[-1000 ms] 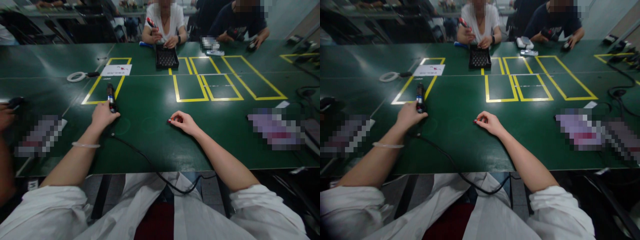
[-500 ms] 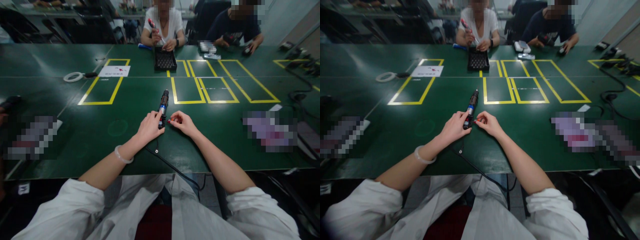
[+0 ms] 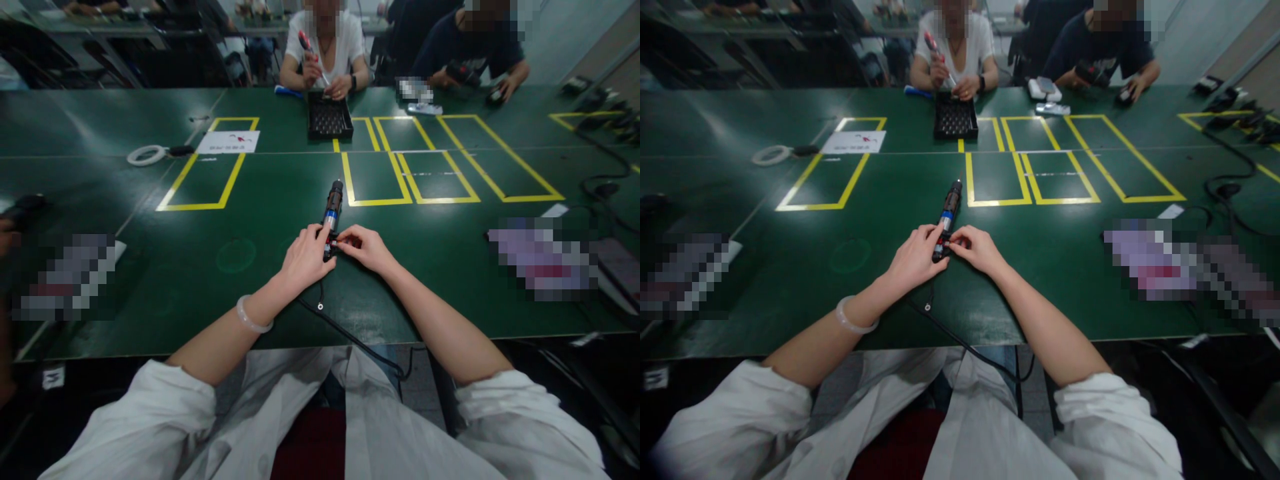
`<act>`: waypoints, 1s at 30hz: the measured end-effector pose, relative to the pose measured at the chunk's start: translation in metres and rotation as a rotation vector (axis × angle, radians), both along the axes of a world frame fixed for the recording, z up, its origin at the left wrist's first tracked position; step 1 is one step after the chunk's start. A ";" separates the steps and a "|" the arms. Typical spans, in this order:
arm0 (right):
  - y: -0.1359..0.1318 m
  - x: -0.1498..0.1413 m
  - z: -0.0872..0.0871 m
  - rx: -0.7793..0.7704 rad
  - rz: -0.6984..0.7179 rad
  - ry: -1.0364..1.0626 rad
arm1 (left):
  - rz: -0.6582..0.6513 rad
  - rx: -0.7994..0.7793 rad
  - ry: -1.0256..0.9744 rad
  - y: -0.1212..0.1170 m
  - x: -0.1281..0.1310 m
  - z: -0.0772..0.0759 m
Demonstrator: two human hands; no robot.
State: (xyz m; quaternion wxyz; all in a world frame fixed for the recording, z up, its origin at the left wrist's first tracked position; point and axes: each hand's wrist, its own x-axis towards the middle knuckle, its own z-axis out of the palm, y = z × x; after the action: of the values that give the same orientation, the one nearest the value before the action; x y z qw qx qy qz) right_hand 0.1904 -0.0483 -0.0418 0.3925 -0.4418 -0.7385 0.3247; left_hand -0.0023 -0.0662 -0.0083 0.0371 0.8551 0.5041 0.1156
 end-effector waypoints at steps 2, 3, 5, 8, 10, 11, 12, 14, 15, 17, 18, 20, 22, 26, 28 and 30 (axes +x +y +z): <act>-0.001 0.000 0.001 -0.033 -0.013 0.029 | 0.022 -0.013 -0.008 0.000 0.000 0.000; -0.002 0.000 0.002 -0.039 -0.023 0.044 | 0.038 -0.021 -0.012 0.000 0.001 0.001; -0.003 0.001 0.003 -0.036 -0.041 0.065 | 0.069 -0.030 -0.019 0.002 0.002 0.002; -0.004 0.002 0.003 -0.030 -0.047 0.084 | 0.103 -0.028 -0.016 0.005 0.005 0.003; -0.004 0.002 0.003 -0.050 -0.035 0.107 | 0.125 -0.023 -0.008 0.006 0.007 0.003; -0.004 0.003 0.003 -0.063 -0.028 0.119 | 0.134 -0.020 -0.004 0.007 0.008 0.003; -0.004 0.003 0.002 -0.073 -0.020 0.128 | 0.139 -0.015 0.002 0.008 0.009 0.003; -0.004 0.003 0.001 -0.086 -0.004 0.137 | 0.140 -0.003 0.016 0.009 0.009 0.001; -0.003 0.003 0.000 -0.091 0.004 0.141 | 0.136 0.004 0.023 0.010 0.008 0.001; -0.003 0.003 -0.001 -0.098 0.020 0.152 | 0.125 0.008 0.034 0.012 0.006 0.000; -0.002 0.003 -0.002 -0.102 0.027 0.153 | 0.119 0.006 0.041 0.013 0.004 0.000; -0.002 0.004 -0.002 -0.108 0.040 0.154 | 0.106 0.003 0.063 0.015 -0.001 0.000; 0.000 0.005 -0.003 -0.110 0.046 0.160 | 0.099 0.008 0.096 0.017 -0.010 0.001; 0.002 0.009 -0.006 -0.102 0.015 0.145 | 0.126 0.014 0.166 0.022 -0.039 0.005; 0.003 0.010 -0.007 -0.094 -0.001 0.117 | 0.165 0.007 0.195 0.027 -0.062 0.006; 0.004 0.010 -0.008 -0.084 -0.008 0.093 | 0.216 -0.002 0.206 0.036 -0.089 0.007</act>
State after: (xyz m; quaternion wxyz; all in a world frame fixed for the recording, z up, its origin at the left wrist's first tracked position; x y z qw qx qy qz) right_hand 0.2003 -0.0447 -0.0497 0.4088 -0.4455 -0.7032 0.3741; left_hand -0.0916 -0.0304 -0.0009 -0.0268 0.8032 0.5944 0.0302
